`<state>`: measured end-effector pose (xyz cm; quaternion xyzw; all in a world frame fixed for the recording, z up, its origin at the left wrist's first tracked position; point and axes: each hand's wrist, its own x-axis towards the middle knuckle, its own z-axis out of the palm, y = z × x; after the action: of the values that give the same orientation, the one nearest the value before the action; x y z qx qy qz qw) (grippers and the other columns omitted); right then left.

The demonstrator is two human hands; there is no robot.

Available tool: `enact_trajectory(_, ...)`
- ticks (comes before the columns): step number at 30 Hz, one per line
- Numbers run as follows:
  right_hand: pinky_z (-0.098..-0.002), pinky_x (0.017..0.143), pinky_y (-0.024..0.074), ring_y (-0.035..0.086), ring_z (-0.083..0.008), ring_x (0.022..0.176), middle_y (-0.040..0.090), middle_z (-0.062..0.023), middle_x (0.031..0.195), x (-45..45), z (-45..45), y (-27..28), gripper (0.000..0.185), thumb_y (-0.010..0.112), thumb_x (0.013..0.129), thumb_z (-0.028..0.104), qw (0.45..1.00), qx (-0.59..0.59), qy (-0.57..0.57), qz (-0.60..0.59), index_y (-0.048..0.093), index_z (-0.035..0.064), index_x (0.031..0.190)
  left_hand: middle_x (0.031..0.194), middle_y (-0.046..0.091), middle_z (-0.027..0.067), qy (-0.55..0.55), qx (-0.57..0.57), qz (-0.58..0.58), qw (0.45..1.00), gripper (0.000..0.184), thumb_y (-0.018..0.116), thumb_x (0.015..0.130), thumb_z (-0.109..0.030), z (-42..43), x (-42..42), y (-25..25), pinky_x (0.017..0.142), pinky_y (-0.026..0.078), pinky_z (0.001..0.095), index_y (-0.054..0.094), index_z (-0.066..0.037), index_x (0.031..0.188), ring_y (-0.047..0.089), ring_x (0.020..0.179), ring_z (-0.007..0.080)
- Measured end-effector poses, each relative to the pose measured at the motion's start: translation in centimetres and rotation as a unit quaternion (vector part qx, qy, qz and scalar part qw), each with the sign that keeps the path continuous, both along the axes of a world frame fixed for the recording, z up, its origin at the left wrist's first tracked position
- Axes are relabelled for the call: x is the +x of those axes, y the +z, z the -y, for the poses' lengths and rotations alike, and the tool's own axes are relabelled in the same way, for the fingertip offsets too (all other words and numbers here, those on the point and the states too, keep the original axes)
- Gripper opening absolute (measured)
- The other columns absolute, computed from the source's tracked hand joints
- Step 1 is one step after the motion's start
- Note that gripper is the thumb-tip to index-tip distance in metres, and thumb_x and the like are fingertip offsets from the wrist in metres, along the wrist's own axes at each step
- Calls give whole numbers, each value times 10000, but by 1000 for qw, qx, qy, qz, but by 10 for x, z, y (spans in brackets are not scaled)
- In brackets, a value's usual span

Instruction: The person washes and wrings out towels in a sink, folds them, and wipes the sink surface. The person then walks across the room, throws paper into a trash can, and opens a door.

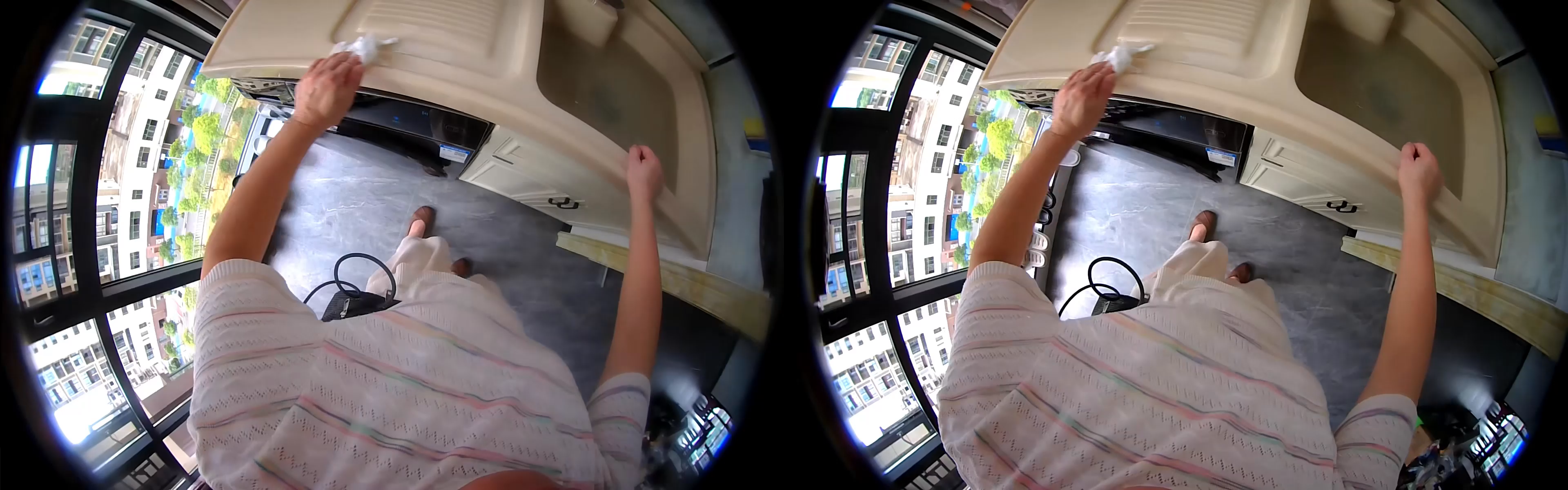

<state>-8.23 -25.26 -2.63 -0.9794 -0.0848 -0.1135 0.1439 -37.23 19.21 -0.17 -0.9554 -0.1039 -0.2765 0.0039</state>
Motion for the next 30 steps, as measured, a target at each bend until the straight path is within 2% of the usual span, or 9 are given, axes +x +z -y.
enact_trajectory(3, -398, 633, 462, 582, -331, 738, 622, -104, 794, 5, 4, -3, 278, 481, 774, 380, 1000, 2, -10, -7, 636, 156, 830, 1061, 589, 83, 127, -28, -103, 986, 381, 348, 899, -338, -75, -26, 6, 891, 388, 368, 601, -68, 990, 556, 962, 265)
enact_trajectory(5, -394, 626, 460, 584, -324, 732, 620, -106, 782, 3, 5, -4, 276, 488, 774, 377, 1000, 10, -10, -7, 637, 152, 829, 977, 605, 134, 215, -43, -169, 961, 419, 317, 894, -351, -119, -34, 13, 829, 420, 422, 604, -48, 932, 571, 894, 322)
enact_trajectory(9, -388, 615, 455, 584, -317, 717, 617, -109, 765, 5, 9, -6, 278, 496, 779, 373, 1000, 20, 5, -10, 641, 141, 830, 916, 621, 168, 366, -133, -193, 901, 369, 426, 815, -395, -182, -41, 20, 806, 444, 418, 665, -125, 893, 582, 894, 323)
enact_trajectory(12, -387, 613, 454, 583, -319, 705, 614, -115, 754, 5, 7, -7, 279, 496, 783, 371, 1000, 8, 7, -3, 642, 138, 833, 909, 629, 153, 401, -118, -170, 892, 308, 512, 758, -357, -215, -45, 10, 787, 455, 401, 677, -131, 887, 592, 872, 311)
enact_trajectory(15, -389, 616, 456, 585, -323, 700, 614, -119, 747, 4, 12, -5, 276, 494, 788, 368, 1000, -2, 2, 11, 642, 140, 836, 856, 648, 113, 370, -135, -123, 911, 272, 581, 705, -317, -225, -32, 13, 768, 464, 379, 680, -138, 885, 611, 828, 283)
enact_trajectory(16, -390, 616, 457, 586, -324, 699, 614, -120, 745, 4, 12, -6, 274, 494, 789, 366, 1000, 2, 3, 13, 642, 141, 837, 773, 660, 81, 361, -150, -83, 917, 286, 642, 653, -259, -224, -21, 18, 670, 490, 323, 678, -135, 908, 631, 715, 218)
enact_trajectory(20, -400, 614, 459, 585, -331, 705, 613, -122, 742, -6, 1, 2, 263, 498, 794, 355, 1000, 8, 2, 18, 641, 138, 832, 702, 636, 66, 248, -397, 65, 881, 382, 663, 617, -143, -207, 31, 36, 514, 479, 239, 639, -85, 994, 586, 585, 119)
enact_trajectory(25, -405, 595, 454, 572, -343, 679, 603, -131, 719, -9, -1, 4, 238, 514, 789, 327, 999, 24, -4, 27, 636, 124, 810, 864, 604, 107, 76, -533, 10, 842, 383, 595, 671, -43, -153, 93, 61, 596, 517, 266, 594, -12, 1053, 604, 720, 177)
enact_trajectory(30, -408, 570, 446, 560, -345, 633, 585, -139, 667, -17, -7, 9, 196, 537, 770, 268, 997, 66, -8, 48, 626, 95, 749, 920, 604, 113, -73, -676, -29, 733, 367, 558, 706, -5, -121, 134, 65, 716, 493, 272, 552, 53, 1068, 590, 783, 170)
